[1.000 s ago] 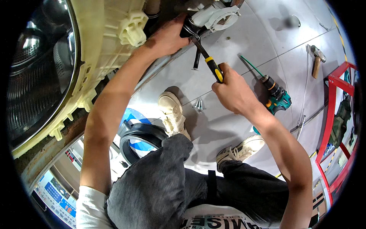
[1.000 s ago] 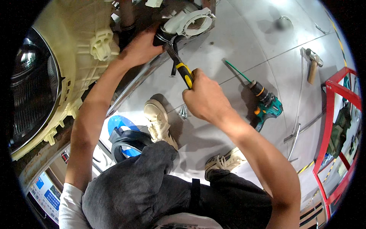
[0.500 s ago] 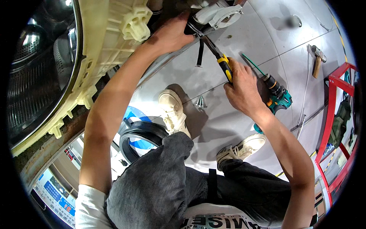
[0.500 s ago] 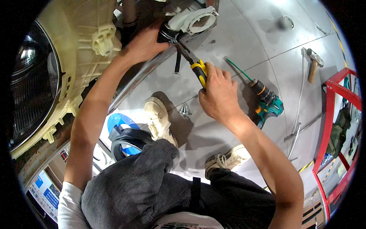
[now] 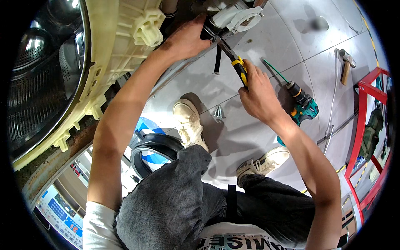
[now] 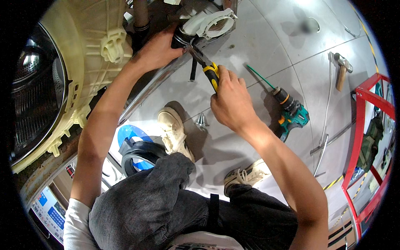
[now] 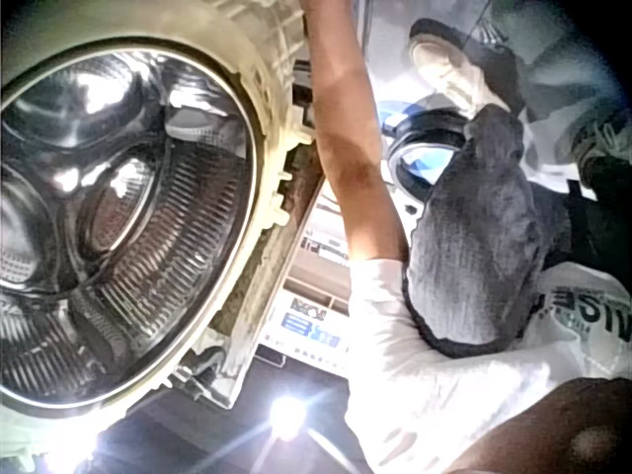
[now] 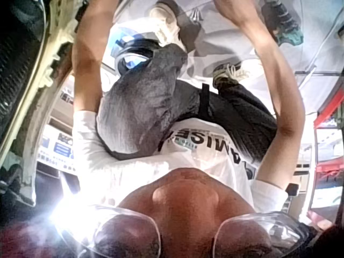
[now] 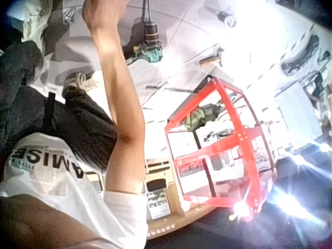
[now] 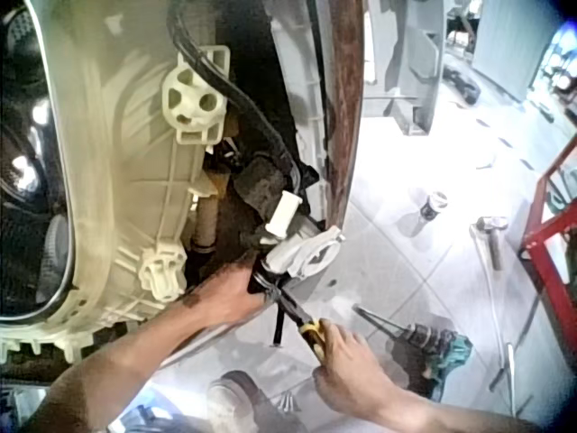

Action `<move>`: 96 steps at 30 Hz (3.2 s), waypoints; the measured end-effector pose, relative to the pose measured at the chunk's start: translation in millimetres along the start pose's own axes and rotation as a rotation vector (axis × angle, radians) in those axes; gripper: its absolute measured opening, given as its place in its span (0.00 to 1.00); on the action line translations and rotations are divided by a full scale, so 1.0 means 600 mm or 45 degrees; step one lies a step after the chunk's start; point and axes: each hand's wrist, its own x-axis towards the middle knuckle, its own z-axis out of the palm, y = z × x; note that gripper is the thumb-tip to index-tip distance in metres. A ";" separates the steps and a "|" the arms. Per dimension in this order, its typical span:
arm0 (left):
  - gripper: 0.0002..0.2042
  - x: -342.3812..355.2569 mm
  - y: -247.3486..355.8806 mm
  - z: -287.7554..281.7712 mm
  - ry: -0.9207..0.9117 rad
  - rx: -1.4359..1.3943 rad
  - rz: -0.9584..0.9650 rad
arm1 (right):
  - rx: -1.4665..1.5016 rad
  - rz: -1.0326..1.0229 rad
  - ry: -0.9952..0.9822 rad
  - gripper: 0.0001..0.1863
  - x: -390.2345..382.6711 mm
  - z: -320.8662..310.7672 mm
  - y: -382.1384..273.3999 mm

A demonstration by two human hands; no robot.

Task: The person uses a screwdriver and pliers to detach and remove a white plastic component from the interior of a washing machine while working on the floor.

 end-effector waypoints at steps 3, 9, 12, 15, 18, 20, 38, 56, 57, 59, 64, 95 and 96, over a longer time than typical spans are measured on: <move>0.22 -0.001 -0.001 0.004 0.056 -0.024 0.043 | 0.019 -0.016 0.012 0.34 0.005 0.005 0.004; 0.26 0.002 -0.008 0.000 -0.042 0.009 -0.030 | 0.004 0.005 0.028 0.34 0.014 0.007 -0.006; 0.28 0.002 -0.006 0.003 -0.028 -0.031 0.004 | -0.040 -0.043 0.069 0.33 0.012 0.015 0.003; 0.28 0.001 -0.002 0.002 -0.012 -0.012 0.001 | -0.056 -0.066 0.075 0.32 0.011 0.014 0.006; 0.28 0.001 -0.003 0.001 -0.070 -0.020 -0.047 | -0.044 -0.060 0.042 0.32 0.014 0.009 0.007; 0.28 0.001 -0.001 -0.003 -0.091 -0.023 -0.065 | -0.057 -0.063 0.046 0.32 0.015 0.009 0.006; 0.26 -0.002 0.003 0.000 0.037 -0.017 0.030 | 0.082 0.092 -0.092 0.28 0.020 -0.002 0.010; 0.26 -0.005 0.000 0.002 0.031 -0.063 -0.059 | 0.051 0.149 -0.252 0.17 0.024 -0.045 -0.021; 0.27 -0.006 -0.004 0.005 0.047 -0.052 -0.051 | 0.041 0.171 -0.273 0.17 0.024 -0.049 -0.030; 0.28 -0.005 -0.003 0.011 0.067 -0.005 -0.069 | 0.041 0.244 -0.304 0.18 0.024 -0.055 -0.037; 0.34 -0.008 0.034 0.000 -0.042 0.020 -0.338 | 0.067 0.484 -0.454 0.21 0.030 -0.085 -0.084; 0.28 -0.004 -0.015 0.008 0.062 -0.227 -0.053 | 0.065 -0.165 -0.313 0.17 0.059 -0.055 0.041; 0.29 -0.001 -0.014 0.006 0.024 -0.210 -0.078 | 0.057 -0.083 -0.357 0.17 0.056 -0.061 0.027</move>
